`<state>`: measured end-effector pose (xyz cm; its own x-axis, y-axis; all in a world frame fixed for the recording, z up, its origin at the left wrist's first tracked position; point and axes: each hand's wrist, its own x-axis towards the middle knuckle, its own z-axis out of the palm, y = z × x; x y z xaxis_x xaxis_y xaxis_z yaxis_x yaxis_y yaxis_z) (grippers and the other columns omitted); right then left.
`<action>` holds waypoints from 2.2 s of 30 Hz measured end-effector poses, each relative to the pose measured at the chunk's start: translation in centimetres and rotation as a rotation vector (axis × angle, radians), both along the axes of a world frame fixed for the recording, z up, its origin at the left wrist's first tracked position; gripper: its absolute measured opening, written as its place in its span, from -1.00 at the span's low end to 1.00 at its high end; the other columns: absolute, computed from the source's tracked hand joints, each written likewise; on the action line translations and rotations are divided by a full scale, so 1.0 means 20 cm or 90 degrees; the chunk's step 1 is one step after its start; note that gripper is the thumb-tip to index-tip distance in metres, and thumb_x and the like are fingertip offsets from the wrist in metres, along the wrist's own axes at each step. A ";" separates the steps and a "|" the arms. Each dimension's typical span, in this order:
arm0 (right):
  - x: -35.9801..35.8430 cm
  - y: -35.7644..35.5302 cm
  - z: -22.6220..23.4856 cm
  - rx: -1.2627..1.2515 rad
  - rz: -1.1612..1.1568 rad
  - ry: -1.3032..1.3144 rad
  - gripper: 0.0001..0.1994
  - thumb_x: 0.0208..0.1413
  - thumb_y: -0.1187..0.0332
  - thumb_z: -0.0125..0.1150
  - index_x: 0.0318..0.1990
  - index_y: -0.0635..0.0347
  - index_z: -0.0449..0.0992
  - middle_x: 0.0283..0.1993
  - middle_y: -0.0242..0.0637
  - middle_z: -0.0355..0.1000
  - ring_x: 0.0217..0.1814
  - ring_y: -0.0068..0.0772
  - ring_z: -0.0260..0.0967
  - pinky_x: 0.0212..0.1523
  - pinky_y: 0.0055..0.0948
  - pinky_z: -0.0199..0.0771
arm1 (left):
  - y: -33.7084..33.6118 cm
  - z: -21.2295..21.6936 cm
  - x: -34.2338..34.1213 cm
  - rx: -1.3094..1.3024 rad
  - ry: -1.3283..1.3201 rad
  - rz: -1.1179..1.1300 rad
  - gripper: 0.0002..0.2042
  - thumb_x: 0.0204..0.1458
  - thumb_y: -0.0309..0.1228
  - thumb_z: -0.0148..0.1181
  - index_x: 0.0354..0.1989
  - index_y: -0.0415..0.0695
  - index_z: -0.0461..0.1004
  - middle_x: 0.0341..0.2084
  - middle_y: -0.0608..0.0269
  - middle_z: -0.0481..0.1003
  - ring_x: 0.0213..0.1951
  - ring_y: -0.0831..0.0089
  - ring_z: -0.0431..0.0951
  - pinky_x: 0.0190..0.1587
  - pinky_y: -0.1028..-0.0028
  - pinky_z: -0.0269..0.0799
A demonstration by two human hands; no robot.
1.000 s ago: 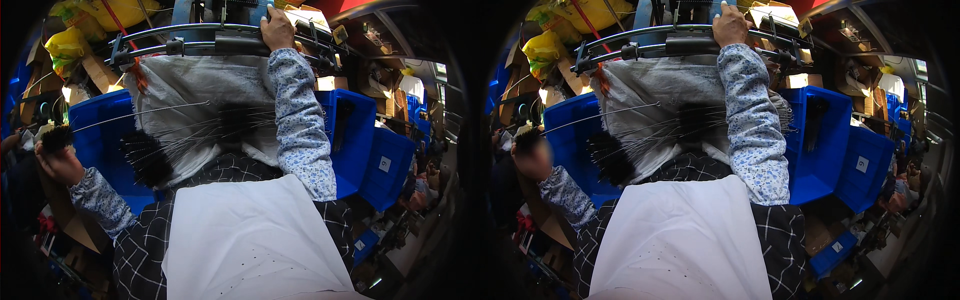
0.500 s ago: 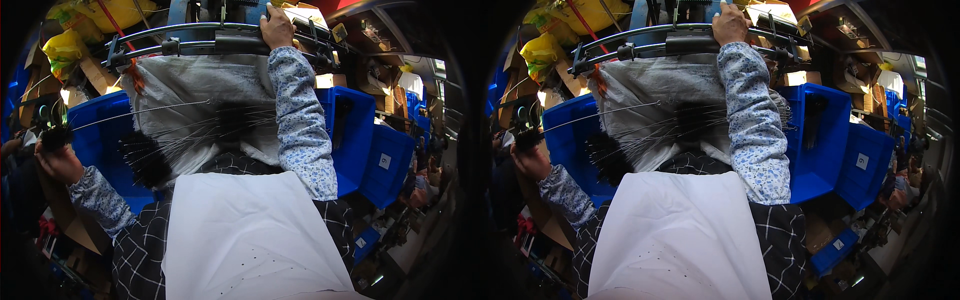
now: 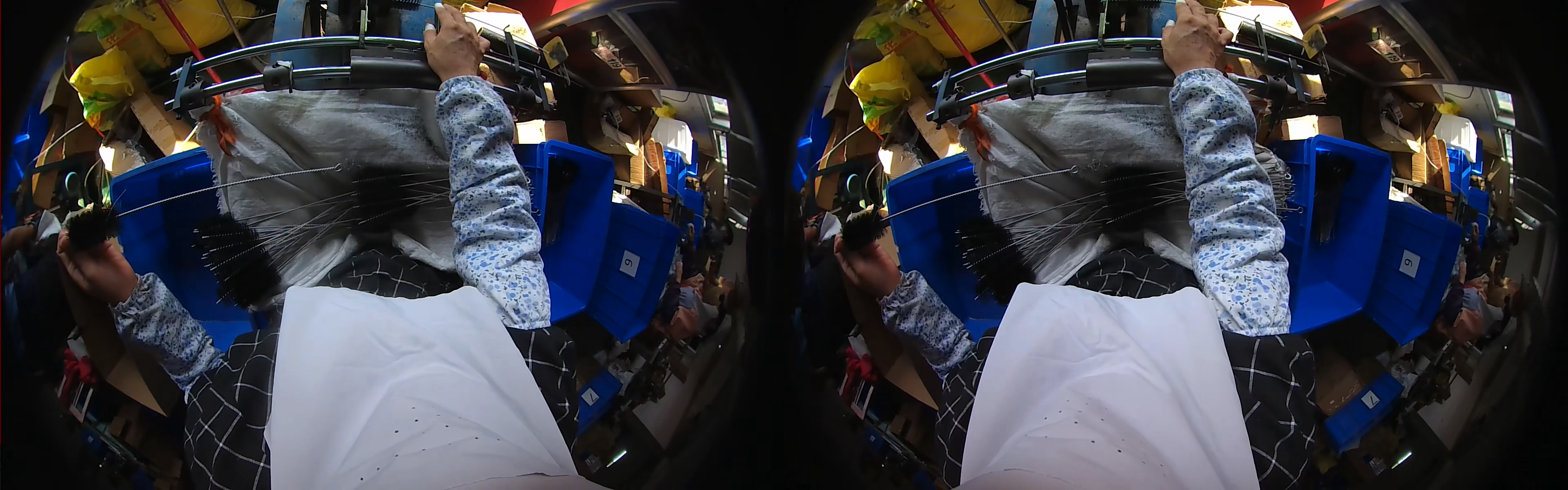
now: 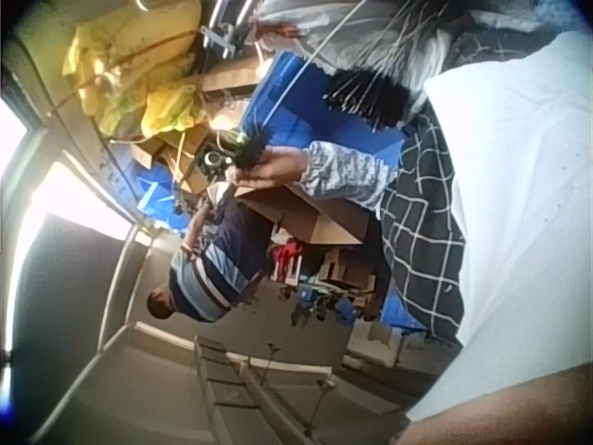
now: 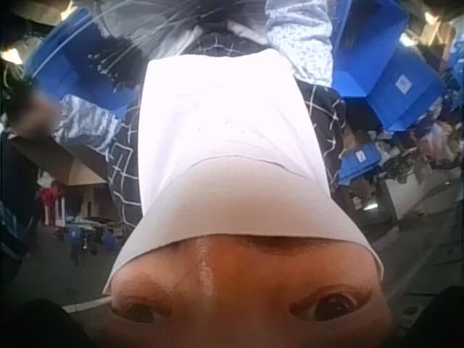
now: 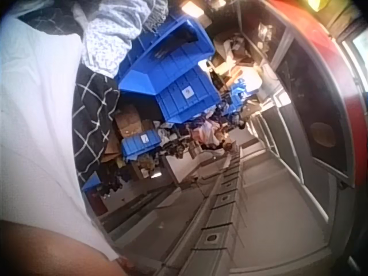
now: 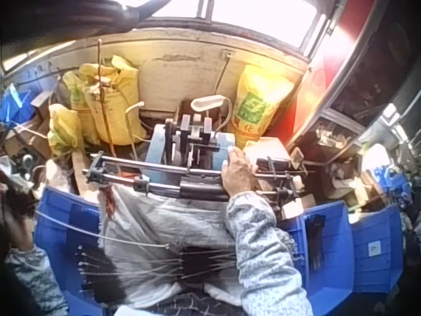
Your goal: The person uses a handheld hair dryer to blow air onto a bundle of black wire brushes held in their left hand. They then place the brushes into a metal cleaning machine and operate a lever to process them. The person repeats this cycle of heating and machine cleaning for the brushes throughout the clip.
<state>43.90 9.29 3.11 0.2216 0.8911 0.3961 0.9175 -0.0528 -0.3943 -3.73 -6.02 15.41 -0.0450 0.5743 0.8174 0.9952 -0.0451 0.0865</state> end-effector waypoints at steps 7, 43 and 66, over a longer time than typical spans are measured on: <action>0.00 -0.01 0.01 0.003 -0.009 -0.001 -0.61 -0.13 0.28 0.05 -0.06 0.11 0.32 -0.01 -0.29 0.22 0.06 -0.24 0.14 -0.01 -0.12 0.07 | -0.02 0.02 0.04 -0.032 -0.057 0.034 -0.74 -0.13 -0.59 0.02 -0.19 -0.32 0.31 -0.27 0.06 0.36 -0.20 0.26 0.39 -0.13 0.44 0.32; 0.67 0.01 0.12 -0.129 0.227 -0.066 -0.76 0.06 0.24 -0.07 -0.11 -0.04 0.39 -0.21 -0.27 0.36 -0.19 -0.25 0.33 -0.18 -0.38 0.30 | 0.00 -0.15 0.40 -0.182 -0.942 -0.633 -0.80 0.05 -0.48 -0.14 -0.15 -0.24 0.26 -0.26 0.23 0.35 -0.23 0.49 0.39 -0.18 0.51 0.35; 0.15 -0.10 0.00 0.044 0.035 -0.098 -0.75 0.00 0.20 -0.03 -0.16 -0.09 0.46 -0.38 -0.31 0.45 -0.24 -0.26 0.29 -0.15 -0.27 0.19 | -0.37 -0.46 0.82 -0.832 0.403 -0.224 -0.28 -0.46 -0.33 0.28 0.01 -0.14 0.13 -0.09 -0.03 0.23 0.01 0.10 0.18 0.15 0.18 -0.13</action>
